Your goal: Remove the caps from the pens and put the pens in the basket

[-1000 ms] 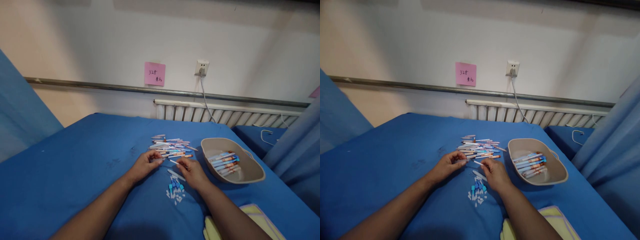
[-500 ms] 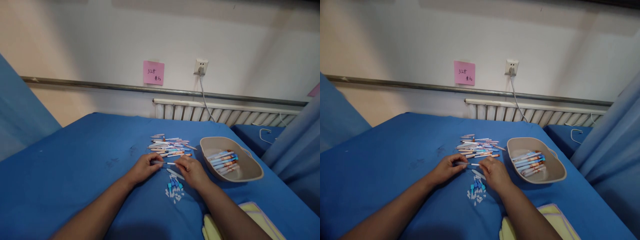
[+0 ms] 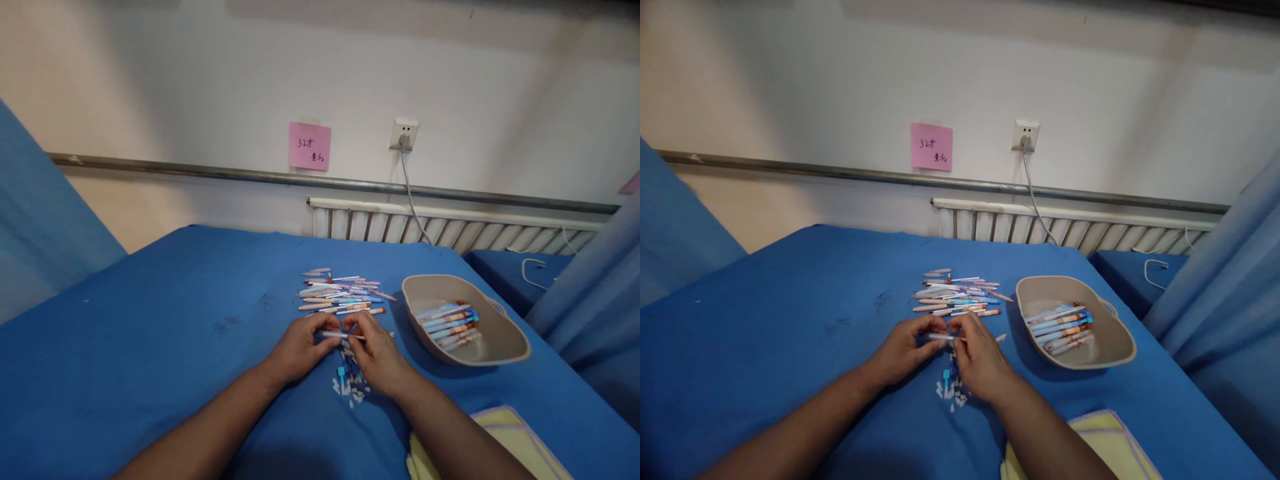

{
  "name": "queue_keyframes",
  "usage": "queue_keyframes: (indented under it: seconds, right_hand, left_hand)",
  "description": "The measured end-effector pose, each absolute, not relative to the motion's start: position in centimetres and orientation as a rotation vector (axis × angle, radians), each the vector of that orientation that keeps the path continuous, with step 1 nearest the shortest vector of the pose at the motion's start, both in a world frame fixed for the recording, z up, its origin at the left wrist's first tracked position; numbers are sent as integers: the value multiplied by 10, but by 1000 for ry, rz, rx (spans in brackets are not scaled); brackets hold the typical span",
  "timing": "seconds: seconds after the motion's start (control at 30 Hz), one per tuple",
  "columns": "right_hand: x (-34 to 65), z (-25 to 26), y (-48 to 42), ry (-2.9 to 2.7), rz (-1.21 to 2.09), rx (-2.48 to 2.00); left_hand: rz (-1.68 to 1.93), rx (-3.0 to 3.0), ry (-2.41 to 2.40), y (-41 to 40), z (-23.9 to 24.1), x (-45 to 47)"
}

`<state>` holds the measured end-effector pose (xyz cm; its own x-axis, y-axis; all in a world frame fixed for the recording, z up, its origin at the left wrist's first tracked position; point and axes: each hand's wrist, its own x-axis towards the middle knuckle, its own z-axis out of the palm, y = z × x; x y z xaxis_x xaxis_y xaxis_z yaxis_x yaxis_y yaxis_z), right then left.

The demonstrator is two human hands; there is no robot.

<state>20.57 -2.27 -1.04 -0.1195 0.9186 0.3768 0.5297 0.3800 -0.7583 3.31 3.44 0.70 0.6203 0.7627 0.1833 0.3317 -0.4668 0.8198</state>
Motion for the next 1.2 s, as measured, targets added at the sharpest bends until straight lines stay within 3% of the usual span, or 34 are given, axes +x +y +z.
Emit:
queue_keyframes:
  seconds: [0.3,0.53,0.7,0.83,0.97,1.2]
  right_hand:
    - [203,-11,-27,-1726,682,-1124]
    - [206,-9,-23,-1234,1294,-755]
    - [208,-1,-23,-930,1459,-637]
    - [218,1,-17,-863,1366,-695]
    - [233,-9,-4,-973,1026,-1068]
    - [253,-28,1,-1342,748,-1523]
  left_hand:
    - [671,2150,824,32,4,34]
    - [561,2305,655,28,9,35]
    - [524,2212,611,26,7,38]
    - [510,1842,675,33,1,38]
    - [658,1447,715,45,-5,33]
    - [796,1243,773,56,-8,28]
